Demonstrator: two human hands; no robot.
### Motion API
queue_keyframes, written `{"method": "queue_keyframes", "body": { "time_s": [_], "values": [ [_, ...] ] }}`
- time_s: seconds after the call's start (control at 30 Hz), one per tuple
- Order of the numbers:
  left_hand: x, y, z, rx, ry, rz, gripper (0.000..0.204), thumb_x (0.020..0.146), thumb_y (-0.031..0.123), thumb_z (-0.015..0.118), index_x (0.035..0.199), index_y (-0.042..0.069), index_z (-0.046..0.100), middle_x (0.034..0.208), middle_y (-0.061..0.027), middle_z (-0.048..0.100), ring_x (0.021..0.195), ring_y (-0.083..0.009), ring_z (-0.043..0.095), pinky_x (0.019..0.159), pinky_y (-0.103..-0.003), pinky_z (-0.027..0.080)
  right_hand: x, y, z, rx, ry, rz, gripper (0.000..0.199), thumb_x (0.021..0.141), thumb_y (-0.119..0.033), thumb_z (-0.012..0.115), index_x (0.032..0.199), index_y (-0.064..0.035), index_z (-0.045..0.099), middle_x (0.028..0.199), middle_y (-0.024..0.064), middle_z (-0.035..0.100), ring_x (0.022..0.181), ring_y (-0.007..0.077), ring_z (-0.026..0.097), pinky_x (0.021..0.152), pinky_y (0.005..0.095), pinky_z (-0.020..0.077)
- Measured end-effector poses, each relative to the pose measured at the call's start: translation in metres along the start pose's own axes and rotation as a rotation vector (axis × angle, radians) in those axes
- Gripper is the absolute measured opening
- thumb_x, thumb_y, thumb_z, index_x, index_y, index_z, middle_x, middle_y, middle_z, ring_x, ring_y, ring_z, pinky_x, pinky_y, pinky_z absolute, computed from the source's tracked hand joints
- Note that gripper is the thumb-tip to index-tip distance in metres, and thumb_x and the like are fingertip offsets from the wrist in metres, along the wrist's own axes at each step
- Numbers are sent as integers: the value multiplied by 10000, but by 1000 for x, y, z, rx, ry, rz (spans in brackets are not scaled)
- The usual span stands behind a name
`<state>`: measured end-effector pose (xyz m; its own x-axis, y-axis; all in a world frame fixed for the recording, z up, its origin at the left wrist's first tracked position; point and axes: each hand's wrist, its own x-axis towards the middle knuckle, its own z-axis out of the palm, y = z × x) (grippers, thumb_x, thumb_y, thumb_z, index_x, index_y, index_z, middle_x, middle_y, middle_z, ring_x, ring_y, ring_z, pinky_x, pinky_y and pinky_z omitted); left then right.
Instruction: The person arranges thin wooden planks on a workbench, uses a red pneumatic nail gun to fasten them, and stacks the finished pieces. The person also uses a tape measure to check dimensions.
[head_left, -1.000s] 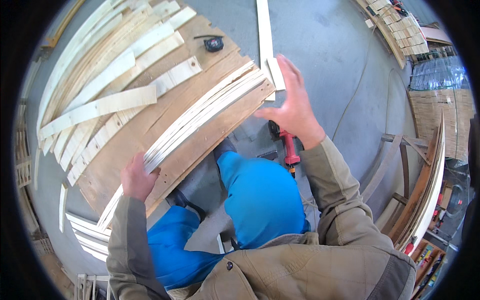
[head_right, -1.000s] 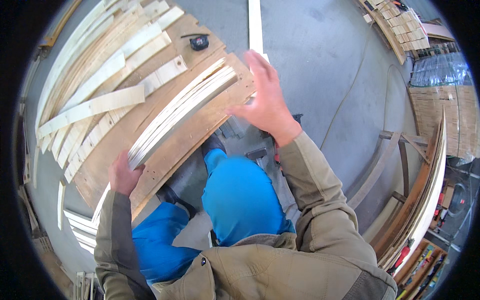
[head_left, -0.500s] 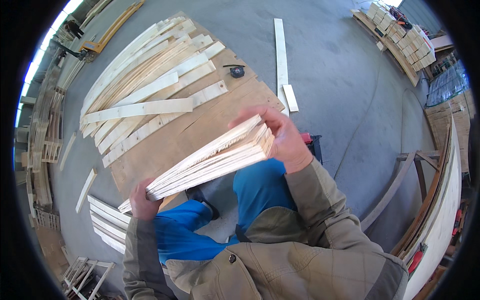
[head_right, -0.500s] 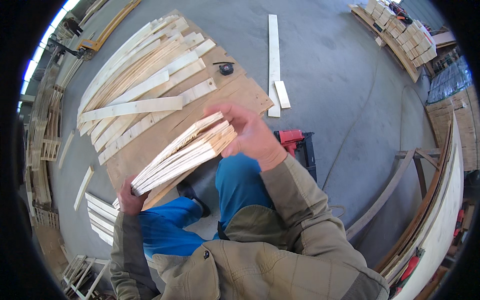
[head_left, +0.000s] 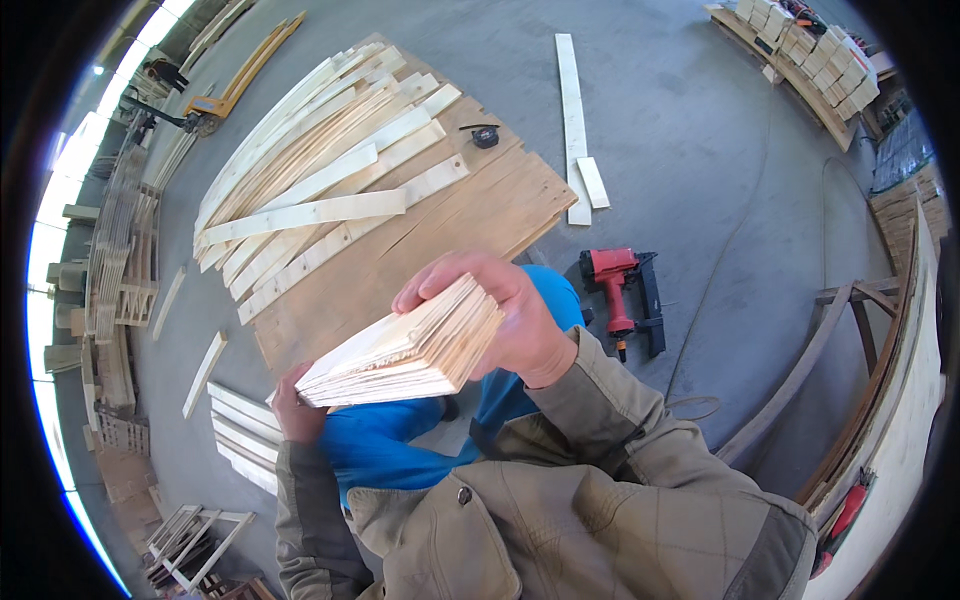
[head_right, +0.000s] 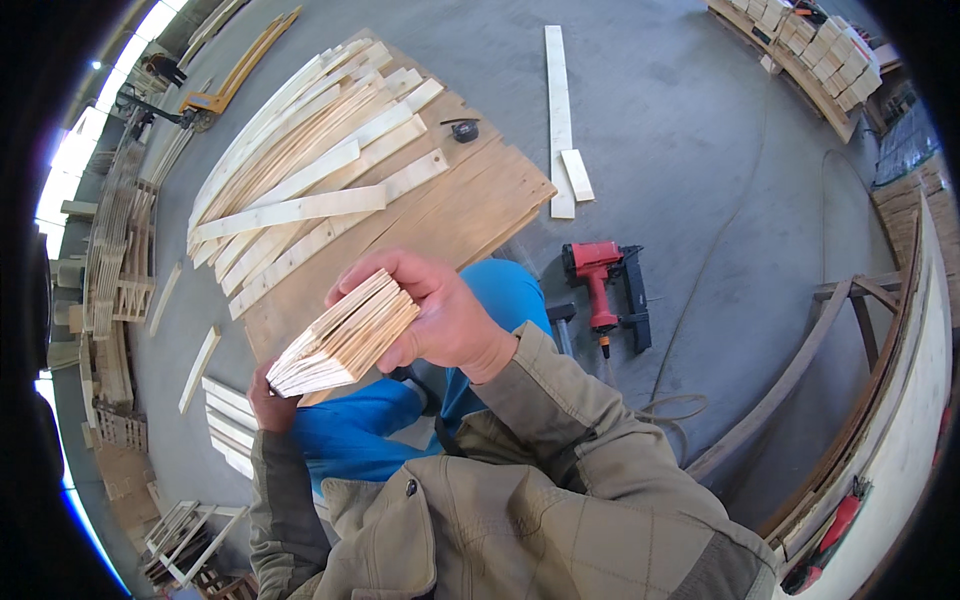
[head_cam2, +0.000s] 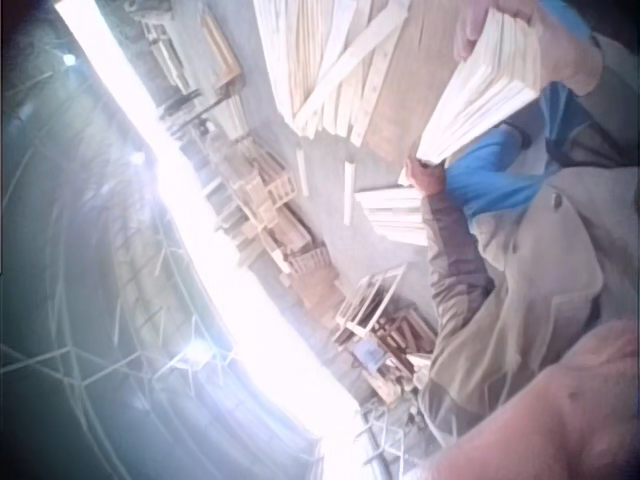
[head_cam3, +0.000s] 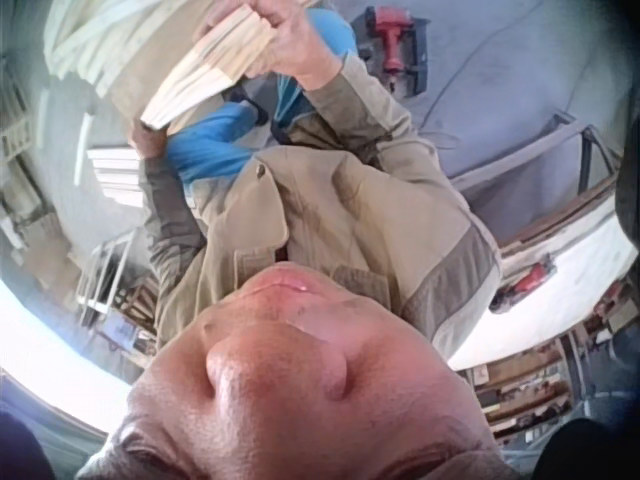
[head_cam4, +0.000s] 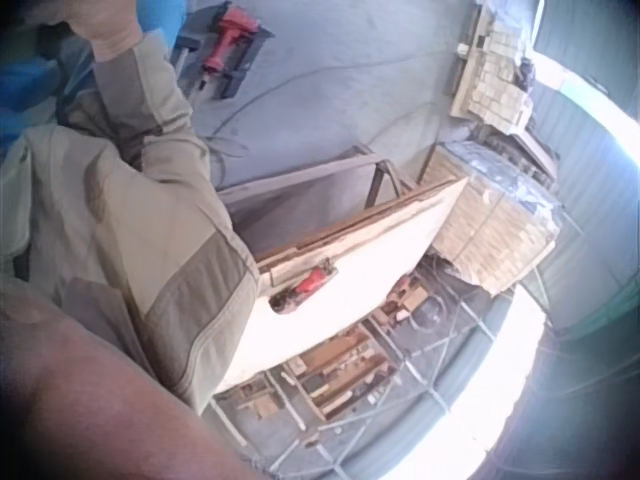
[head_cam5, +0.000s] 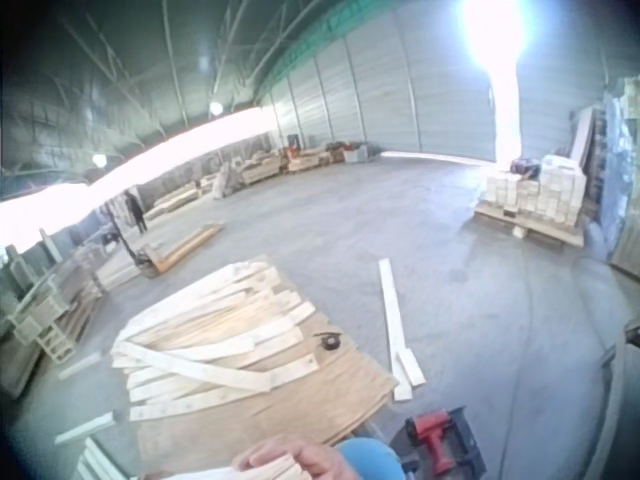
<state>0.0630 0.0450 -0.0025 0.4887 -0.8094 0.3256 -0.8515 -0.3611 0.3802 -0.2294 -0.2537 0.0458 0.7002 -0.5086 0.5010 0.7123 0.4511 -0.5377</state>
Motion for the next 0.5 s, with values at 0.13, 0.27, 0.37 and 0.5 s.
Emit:
{"method": "queue_keyframes", "body": {
  "time_s": [0.13, 0.27, 0.37, 0.5],
  "values": [
    [-14, 2, -9, 31, 47, -29, 375, 854, 75, 834, 1215, 75, 734, 1162, -164, 776, 1094, -343, 747, 959, -419, 574, -7, -5, 16, 10, 0, 77, 784, 627, -258, 1042, 1276, -56, 649, 1246, 159, 715, 1219, 314, 686, 1057, 464, 556],
    [-30, 3, -16, 78, 75, 7, 333, 877, 67, 807, 1203, 70, 744, 1161, -159, 772, 1116, -337, 730, 991, -418, 553, -5, -5, 26, -88, -124, -21, 771, 637, -286, 1038, 1266, -45, 664, 1245, 155, 713, 1208, 312, 689, 1056, 462, 555],
    [-39, 0, -18, -58, 87, -56, 384, 858, 76, 839, 1227, 73, 734, 1174, -145, 761, 1128, -328, 724, 1008, -413, 552, -6, -3, 31, -109, -168, -79, 751, 650, -286, 1036, 1258, -37, 673, 1245, 152, 710, 1201, 306, 690, 1059, 461, 554],
    [-43, 4, -21, -183, 114, -93, 333, 893, 136, 805, 1207, 81, 707, 1113, -100, 742, 1071, -268, 707, 1010, -397, 551, -4, -3, 31, -184, -208, -132, 748, 661, -309, 1035, 1250, -24, 673, 1245, 156, 705, 1185, 305, 694, 1049, 455, 558]
  ]
}}
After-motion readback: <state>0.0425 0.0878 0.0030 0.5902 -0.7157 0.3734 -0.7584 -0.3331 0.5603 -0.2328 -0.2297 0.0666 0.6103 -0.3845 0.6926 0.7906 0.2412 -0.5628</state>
